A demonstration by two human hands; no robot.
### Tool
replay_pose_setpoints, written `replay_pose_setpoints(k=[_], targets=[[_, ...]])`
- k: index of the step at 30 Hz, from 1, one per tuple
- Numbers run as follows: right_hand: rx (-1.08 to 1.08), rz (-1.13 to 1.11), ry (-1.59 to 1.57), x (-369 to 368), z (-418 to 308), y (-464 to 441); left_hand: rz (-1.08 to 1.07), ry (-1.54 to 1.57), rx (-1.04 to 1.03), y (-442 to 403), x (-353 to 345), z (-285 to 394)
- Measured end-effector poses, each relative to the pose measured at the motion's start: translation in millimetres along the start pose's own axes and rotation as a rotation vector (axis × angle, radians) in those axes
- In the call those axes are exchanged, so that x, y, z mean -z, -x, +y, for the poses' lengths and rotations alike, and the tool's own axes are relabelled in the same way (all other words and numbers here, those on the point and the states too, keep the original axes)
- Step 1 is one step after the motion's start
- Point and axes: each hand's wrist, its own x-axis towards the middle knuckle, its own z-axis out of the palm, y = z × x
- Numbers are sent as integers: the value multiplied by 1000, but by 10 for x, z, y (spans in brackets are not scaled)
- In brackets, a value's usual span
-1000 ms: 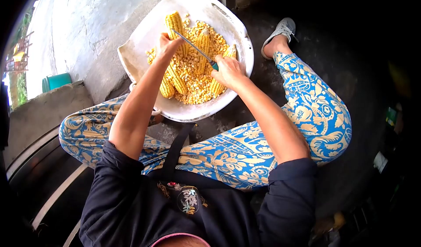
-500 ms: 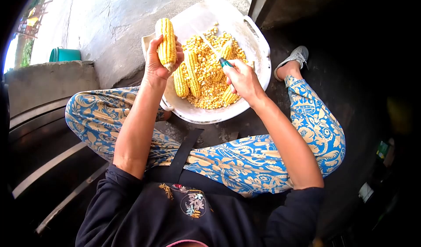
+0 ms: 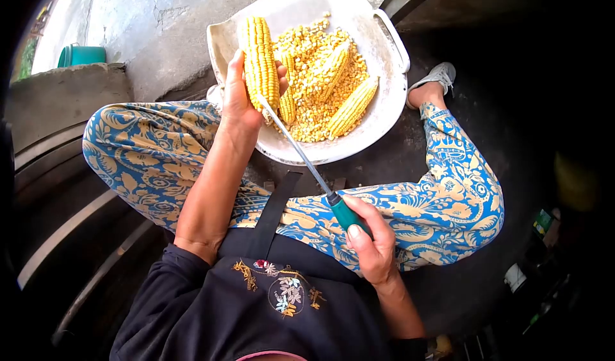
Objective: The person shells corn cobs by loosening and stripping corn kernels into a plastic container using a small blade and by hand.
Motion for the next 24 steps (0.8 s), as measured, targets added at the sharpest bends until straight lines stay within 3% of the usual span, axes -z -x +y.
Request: replay_pose_setpoints(k=[6,8,10,18,24], targets=[[140,112,244,-100,237,126,-63,142,25,-95,-9,-46],[152,132,287,-127,213,167,-90,222,117,-109,15,-55],[45,131,169,-171,166,222,-81,188,88,-86,5,-72],[39,178,198,-178,288,403,-58,-7,-32,-60,-57,-139],[147,184,318,-272,272,404,-23,-38,-3,-57,-107,-172]])
